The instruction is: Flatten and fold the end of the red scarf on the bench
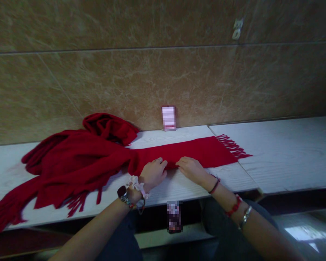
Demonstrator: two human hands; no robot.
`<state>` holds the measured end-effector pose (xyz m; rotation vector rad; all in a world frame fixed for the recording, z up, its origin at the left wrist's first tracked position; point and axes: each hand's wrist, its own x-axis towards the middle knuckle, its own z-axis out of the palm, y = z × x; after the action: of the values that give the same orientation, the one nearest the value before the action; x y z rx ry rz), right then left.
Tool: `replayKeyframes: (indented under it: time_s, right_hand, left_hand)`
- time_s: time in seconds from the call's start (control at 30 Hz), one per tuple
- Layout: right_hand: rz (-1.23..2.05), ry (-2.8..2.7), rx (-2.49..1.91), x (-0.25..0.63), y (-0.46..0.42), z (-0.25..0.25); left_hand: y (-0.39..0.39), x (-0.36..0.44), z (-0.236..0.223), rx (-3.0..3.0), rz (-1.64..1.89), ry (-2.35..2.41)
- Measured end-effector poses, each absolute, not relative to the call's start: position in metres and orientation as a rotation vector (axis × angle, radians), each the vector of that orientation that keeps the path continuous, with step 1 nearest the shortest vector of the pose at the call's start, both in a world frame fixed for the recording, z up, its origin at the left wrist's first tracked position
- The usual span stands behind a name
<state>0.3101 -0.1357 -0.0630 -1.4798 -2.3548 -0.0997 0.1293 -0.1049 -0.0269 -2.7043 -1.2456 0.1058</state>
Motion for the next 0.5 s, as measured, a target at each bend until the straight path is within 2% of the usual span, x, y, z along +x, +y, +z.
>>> replayKeyframes:
  time_s: [0.2, 0.5]
  right_hand:
    - [-0.039, -2.284, -1.505, 0.3102, -0.1323, -0.066]
    - [-0.125, -2.327, -1.412, 0.3108, -0.1343, -0.0668]
  left_hand:
    - [-0.1036, 0.1278, -0.0303, -2.722, 0.057, -1.123]
    - [-0.1063, 0.127, -0.0298, -2.725, 0.039, -1.022]
